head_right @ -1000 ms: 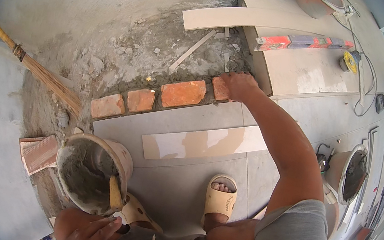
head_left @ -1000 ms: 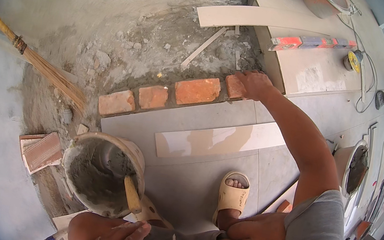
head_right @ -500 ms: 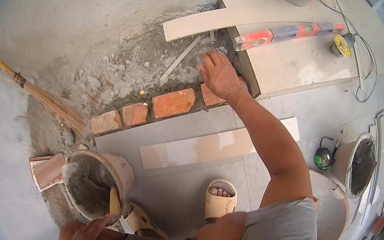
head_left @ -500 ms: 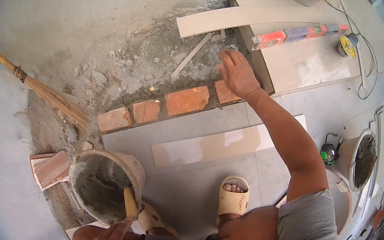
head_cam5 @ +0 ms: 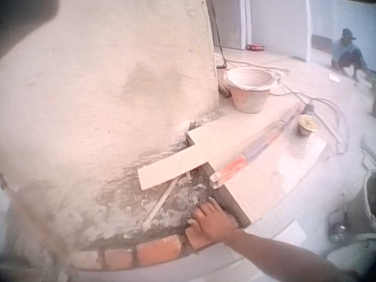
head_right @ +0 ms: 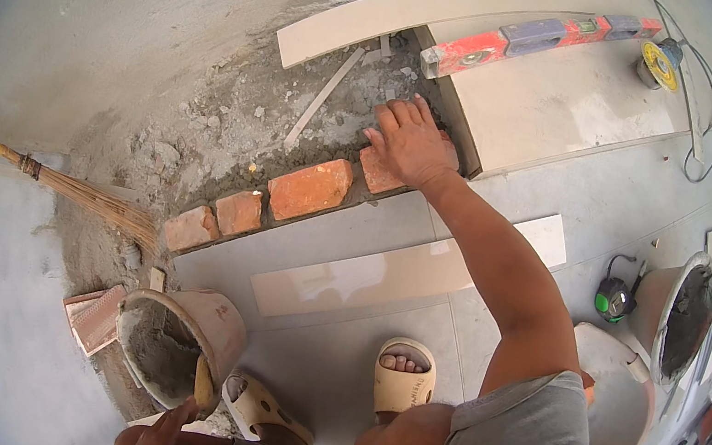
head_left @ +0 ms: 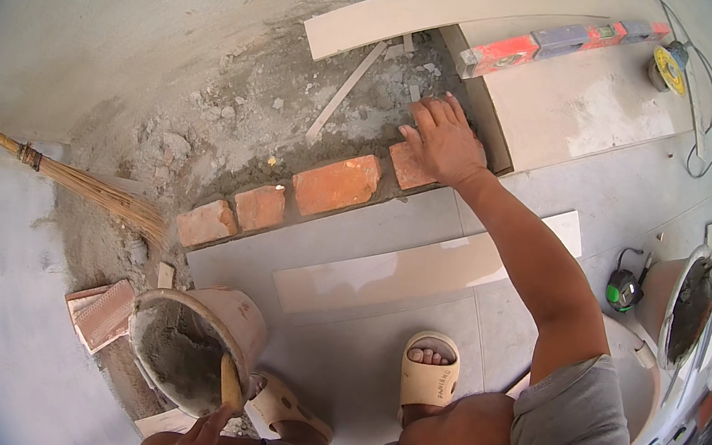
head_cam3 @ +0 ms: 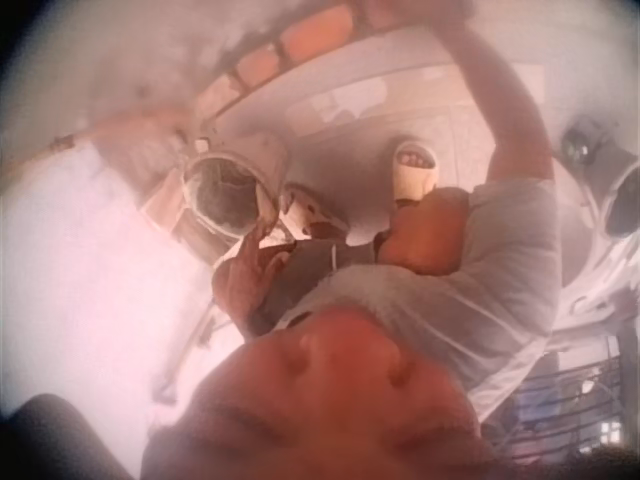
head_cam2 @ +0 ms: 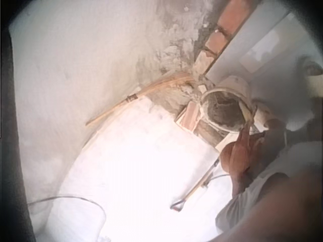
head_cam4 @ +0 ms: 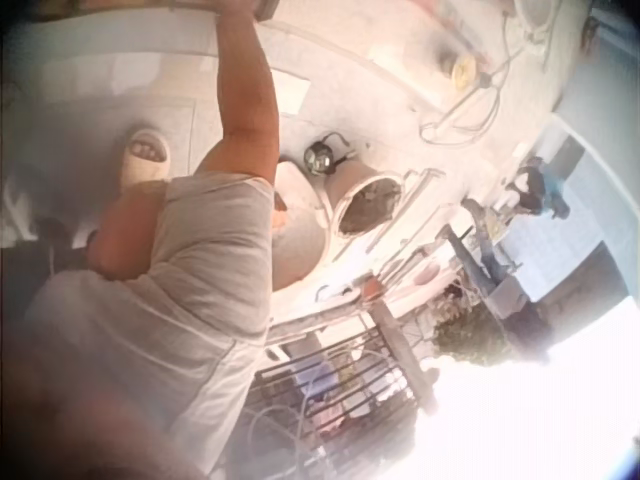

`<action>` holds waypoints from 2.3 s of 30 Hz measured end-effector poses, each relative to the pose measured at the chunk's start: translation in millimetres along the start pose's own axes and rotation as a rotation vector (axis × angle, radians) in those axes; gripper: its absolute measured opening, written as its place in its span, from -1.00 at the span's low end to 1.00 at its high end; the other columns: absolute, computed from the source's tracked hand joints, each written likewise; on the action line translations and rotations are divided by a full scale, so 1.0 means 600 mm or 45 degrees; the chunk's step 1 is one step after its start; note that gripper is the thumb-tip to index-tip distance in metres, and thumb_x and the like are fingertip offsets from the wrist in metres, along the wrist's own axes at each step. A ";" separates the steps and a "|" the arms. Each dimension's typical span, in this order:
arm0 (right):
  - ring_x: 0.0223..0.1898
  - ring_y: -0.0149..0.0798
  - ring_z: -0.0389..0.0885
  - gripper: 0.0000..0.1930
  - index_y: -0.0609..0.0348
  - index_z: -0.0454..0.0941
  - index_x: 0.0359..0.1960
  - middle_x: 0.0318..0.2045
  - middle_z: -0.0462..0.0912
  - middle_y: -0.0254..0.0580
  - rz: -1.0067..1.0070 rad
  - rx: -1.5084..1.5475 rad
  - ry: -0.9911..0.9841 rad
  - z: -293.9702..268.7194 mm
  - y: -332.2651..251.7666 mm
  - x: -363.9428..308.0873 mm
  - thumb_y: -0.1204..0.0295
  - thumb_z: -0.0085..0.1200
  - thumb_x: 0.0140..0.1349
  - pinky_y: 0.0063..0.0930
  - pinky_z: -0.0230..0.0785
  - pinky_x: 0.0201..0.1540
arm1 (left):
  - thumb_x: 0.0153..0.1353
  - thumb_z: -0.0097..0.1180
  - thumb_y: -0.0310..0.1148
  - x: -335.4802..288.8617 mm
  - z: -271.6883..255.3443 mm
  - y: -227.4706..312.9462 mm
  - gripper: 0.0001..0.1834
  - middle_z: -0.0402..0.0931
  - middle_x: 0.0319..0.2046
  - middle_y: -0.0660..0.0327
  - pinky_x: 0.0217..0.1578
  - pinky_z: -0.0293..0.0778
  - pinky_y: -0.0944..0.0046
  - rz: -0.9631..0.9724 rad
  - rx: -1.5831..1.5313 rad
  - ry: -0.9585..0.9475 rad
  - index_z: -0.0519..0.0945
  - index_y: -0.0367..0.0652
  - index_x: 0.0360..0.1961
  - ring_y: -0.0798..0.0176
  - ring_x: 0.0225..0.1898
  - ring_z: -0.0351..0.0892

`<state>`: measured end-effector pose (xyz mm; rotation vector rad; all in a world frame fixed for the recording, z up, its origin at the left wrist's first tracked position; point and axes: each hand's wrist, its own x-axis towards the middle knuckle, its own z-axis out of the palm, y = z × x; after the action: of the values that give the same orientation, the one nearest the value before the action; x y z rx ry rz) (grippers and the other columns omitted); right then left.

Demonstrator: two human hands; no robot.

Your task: The person mixes cement in a bucket using a trowel, then scoops the cement onto a tiled floor. They place bricks on the cement and spread more cement over the bricks.

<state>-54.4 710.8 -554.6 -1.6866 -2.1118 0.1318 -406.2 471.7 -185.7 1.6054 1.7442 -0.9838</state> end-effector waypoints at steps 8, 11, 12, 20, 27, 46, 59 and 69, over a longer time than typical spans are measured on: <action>0.19 0.01 0.44 -0.54 0.17 0.47 0.07 0.04 0.52 0.06 0.051 -0.055 -0.371 0.011 -0.007 -0.005 0.04 -0.22 0.48 -0.01 -0.01 0.46 | 0.23 0.23 -0.08 0.017 -0.025 0.025 -0.22 0.60 0.12 0.15 -0.07 0.54 0.07 -0.014 -0.038 -0.048 0.23 0.04 0.43 0.04 0.04 0.65; 0.19 0.03 0.45 -0.54 0.17 0.50 0.04 0.03 0.53 0.06 0.046 -0.052 -0.265 0.014 -0.008 -0.009 0.03 -0.20 0.47 -0.02 0.03 0.45 | 0.21 0.26 -0.11 0.008 -0.027 0.020 -0.19 0.59 0.13 0.10 0.00 0.52 0.07 0.077 -0.043 -0.026 0.21 -0.02 0.44 0.05 0.08 0.63; 0.19 0.04 0.45 -0.55 0.17 0.50 0.03 0.03 0.54 0.05 0.046 -0.059 -0.217 0.012 -0.007 -0.014 0.04 -0.19 0.46 -0.03 0.05 0.44 | 0.19 0.29 -0.14 0.010 -0.025 0.000 -0.18 0.57 0.13 0.05 0.04 0.50 0.06 0.171 -0.194 -0.005 0.23 -0.08 0.43 0.03 0.09 0.62; 0.17 0.05 0.44 -0.66 0.24 0.53 -0.05 0.00 0.53 0.08 -0.193 0.170 -0.238 -0.079 -0.081 -0.106 0.21 0.01 0.37 -0.03 0.14 0.38 | 0.24 0.27 -0.30 0.113 -0.071 -0.205 -0.26 0.50 0.16 -0.14 0.26 0.35 0.03 0.369 -0.768 0.707 0.30 -0.37 0.37 -0.04 0.21 0.50; 0.05 0.07 0.56 -0.69 0.28 0.56 -0.14 -0.07 0.57 0.09 -0.238 0.293 -0.795 -0.153 -0.157 -0.161 0.23 0.04 0.34 -0.08 0.34 0.22 | 0.29 0.10 0.21 0.273 0.031 -0.510 -0.14 0.56 0.04 0.01 0.12 0.43 0.16 -0.201 -1.024 0.693 0.40 -0.39 0.28 0.16 0.06 0.54; -0.18 0.12 0.64 -0.79 0.28 0.58 -0.20 -0.23 0.60 0.05 -0.189 0.505 -1.077 -0.271 -0.314 -0.161 0.35 0.13 0.30 -0.08 0.49 -0.03 | 0.21 0.17 0.28 0.260 0.064 -0.454 -0.22 0.64 -0.26 0.15 -0.36 0.51 0.34 -0.223 -1.108 0.416 0.64 -0.36 -0.02 0.32 -0.38 0.54; -0.03 0.00 0.56 -0.73 0.24 0.70 -0.16 -0.10 0.58 0.04 -0.912 -0.219 -1.198 -0.136 -0.570 -0.150 0.35 0.10 0.23 -0.14 0.39 0.00 | 0.34 0.08 0.18 0.227 0.026 -0.249 -0.35 0.63 -0.41 0.23 -0.48 0.51 0.37 0.262 -1.386 0.378 0.62 -0.27 0.02 0.41 -0.44 0.59; -0.03 0.06 0.61 -0.51 0.43 0.43 0.14 -0.03 0.54 0.23 -0.696 -0.059 -1.357 -0.182 -0.572 -0.094 0.47 0.10 0.15 -0.19 0.52 -0.02 | 0.43 0.08 -0.01 0.227 0.045 -0.270 -0.53 0.66 -0.26 0.31 -0.13 0.44 0.42 0.288 -1.615 0.309 0.66 -0.28 -0.10 0.50 -0.24 0.53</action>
<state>-314.2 549.2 -355.9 -1.0430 -3.2507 0.9888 -585.0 525.8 -289.1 0.9929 1.6667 0.4516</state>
